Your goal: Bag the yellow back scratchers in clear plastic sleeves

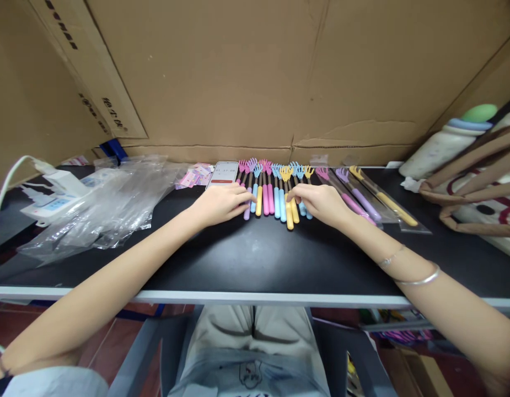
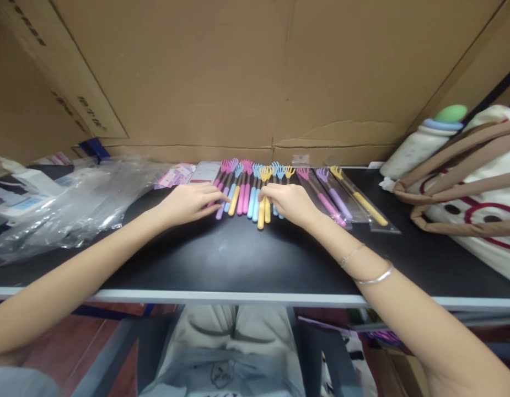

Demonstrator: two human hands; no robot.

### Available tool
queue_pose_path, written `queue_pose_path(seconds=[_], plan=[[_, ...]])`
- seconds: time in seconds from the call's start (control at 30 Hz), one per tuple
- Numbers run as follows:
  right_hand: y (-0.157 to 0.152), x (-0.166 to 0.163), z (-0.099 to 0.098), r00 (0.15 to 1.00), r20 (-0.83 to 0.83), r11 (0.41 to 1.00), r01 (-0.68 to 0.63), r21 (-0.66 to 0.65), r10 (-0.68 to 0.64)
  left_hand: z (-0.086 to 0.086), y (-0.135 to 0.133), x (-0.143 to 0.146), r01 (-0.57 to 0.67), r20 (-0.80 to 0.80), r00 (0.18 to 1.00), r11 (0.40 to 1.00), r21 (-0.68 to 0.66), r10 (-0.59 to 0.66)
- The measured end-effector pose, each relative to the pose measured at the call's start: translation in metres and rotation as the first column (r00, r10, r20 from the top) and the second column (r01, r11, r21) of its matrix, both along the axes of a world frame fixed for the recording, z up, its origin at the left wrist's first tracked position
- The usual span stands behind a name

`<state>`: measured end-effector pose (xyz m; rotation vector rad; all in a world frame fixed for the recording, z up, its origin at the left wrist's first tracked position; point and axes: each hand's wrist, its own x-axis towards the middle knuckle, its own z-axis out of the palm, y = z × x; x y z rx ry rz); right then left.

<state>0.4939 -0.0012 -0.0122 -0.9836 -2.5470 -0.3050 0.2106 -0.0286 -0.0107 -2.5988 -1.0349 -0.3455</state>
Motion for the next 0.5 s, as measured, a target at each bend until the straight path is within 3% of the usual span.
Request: queue_pose_path(seconds=[0.1,0.27,0.33,0.4,0.5], plan=[[0.0,0.0,0.001,1.0,-0.008,1.0,0.008,-0.012,-0.008,0.015,0.005,-0.011,-0.059,0.014,0.998,0.998,0.038,0.058],[-0.001,0.0,0.003,0.999,0.009,0.999,0.046,0.005,-0.046,0.041,0.014,-0.042,-0.373,0.035,0.928,0.925,0.076,0.372],[-0.001,-0.001,0.003,0.997,0.029,0.997,0.073,0.006,-0.074,0.047,0.017,-0.059,-0.535,0.017,0.845,0.843,0.054,0.535],[-0.001,-0.001,0.002,0.993,0.048,0.994,0.105,0.011,-0.106,0.05,0.019,-0.076,-0.699,-0.037,0.715,0.715,0.007,0.699],[-0.001,-0.002,0.002,0.989,0.053,0.99,0.137,0.019,-0.138,0.046,0.021,-0.099,-0.813,-0.118,0.58,0.581,-0.035,0.806]])
